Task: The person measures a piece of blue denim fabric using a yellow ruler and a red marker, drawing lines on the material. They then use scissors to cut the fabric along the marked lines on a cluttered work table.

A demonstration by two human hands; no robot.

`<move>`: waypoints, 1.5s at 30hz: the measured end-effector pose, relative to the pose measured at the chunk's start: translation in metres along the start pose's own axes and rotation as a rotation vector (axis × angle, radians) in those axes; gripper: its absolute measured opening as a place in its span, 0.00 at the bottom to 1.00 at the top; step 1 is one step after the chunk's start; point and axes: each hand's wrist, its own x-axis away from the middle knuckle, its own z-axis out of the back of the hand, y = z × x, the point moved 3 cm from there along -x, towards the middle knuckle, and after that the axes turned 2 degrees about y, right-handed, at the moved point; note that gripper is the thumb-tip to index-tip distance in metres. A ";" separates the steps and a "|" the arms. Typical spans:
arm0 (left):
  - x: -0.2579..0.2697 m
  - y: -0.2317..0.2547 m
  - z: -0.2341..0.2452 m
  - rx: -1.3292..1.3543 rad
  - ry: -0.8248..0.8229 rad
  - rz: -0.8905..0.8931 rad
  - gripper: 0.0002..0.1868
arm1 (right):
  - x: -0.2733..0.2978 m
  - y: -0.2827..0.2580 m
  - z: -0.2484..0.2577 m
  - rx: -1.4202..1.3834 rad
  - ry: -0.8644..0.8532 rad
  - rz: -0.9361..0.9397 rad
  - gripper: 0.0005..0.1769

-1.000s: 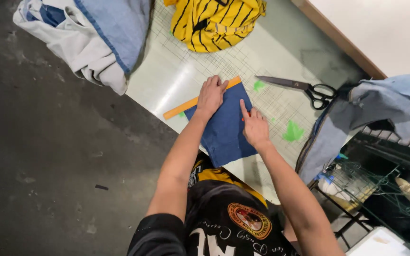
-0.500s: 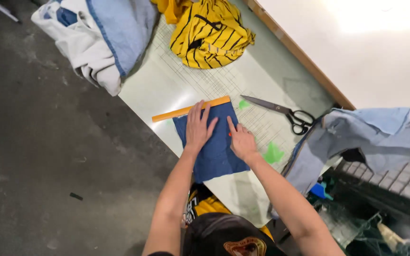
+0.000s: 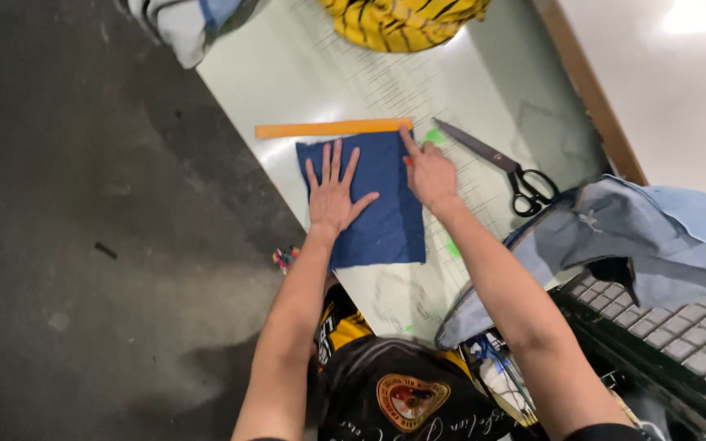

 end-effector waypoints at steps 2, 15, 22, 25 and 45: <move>-0.006 -0.007 -0.004 0.020 0.103 -0.036 0.47 | 0.000 -0.001 0.003 0.003 -0.019 0.003 0.39; -0.130 -0.064 -0.013 -0.023 -0.007 -0.355 0.24 | -0.003 -0.003 0.010 -0.032 -0.076 -0.084 0.36; -0.121 -0.045 0.022 0.023 -0.011 -0.416 0.11 | 0.001 -0.001 0.005 -0.013 0.006 -0.059 0.39; -0.113 -0.039 0.026 0.054 0.008 -0.389 0.11 | 0.004 -0.002 0.005 -0.023 0.031 -0.067 0.39; -0.102 -0.038 0.022 0.159 0.057 -0.232 0.14 | -0.002 -0.012 0.009 0.007 -0.112 -0.156 0.39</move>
